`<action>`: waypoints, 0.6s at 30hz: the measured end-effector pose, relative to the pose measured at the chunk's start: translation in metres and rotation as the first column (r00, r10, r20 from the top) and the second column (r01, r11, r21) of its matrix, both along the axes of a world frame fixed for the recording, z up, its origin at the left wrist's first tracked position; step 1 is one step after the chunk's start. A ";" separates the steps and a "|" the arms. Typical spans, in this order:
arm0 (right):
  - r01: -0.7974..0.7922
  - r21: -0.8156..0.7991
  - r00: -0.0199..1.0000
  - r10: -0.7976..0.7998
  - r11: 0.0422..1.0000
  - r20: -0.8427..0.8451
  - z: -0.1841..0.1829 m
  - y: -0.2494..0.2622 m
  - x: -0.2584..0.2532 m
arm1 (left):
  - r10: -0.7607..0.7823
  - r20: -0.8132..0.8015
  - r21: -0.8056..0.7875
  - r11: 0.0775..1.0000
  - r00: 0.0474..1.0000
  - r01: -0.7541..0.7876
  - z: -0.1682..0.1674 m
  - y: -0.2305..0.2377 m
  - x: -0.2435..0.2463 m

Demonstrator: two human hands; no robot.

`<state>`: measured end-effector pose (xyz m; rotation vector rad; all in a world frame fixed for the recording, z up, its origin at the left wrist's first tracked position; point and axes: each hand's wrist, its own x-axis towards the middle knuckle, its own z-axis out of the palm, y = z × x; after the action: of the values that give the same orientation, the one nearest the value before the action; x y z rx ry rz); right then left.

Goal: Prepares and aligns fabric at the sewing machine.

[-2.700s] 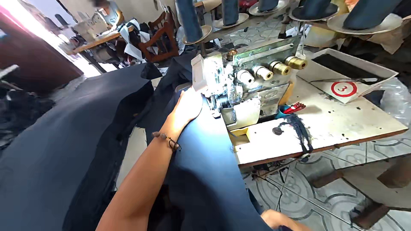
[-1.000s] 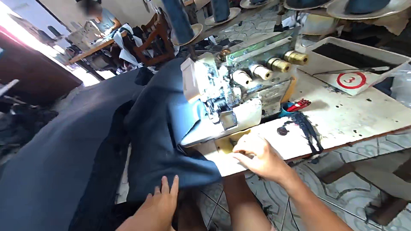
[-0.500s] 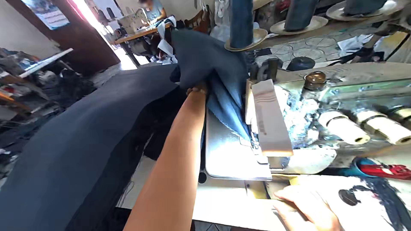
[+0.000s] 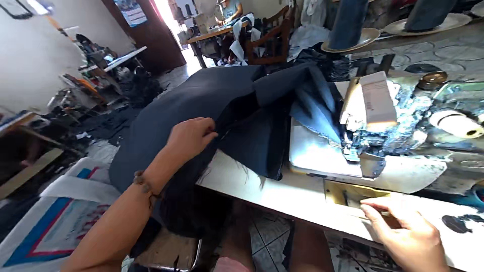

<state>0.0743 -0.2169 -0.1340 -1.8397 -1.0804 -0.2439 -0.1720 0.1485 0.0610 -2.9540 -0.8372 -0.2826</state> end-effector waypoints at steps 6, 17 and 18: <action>0.022 -0.010 0.999 -0.022 1.000 0.032 0.000 0.003 0.000 | 0.174 0.228 0.029 0.982 0.958 -0.185 -0.036 0.024 -0.067; -0.013 0.005 1.000 0.013 1.000 0.013 0.003 0.001 0.000 | 0.252 0.238 -0.236 0.952 0.938 -0.195 -0.008 0.035 -0.067; -0.012 0.003 1.000 0.012 1.000 0.024 0.003 0.001 0.000 | 0.272 0.219 -0.240 0.946 0.937 -0.219 -0.004 0.036 -0.065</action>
<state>0.0744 -0.2155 -0.1309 -1.8306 -1.1066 -0.2606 -0.2371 0.1841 0.0571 -2.9960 -1.3370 -0.5948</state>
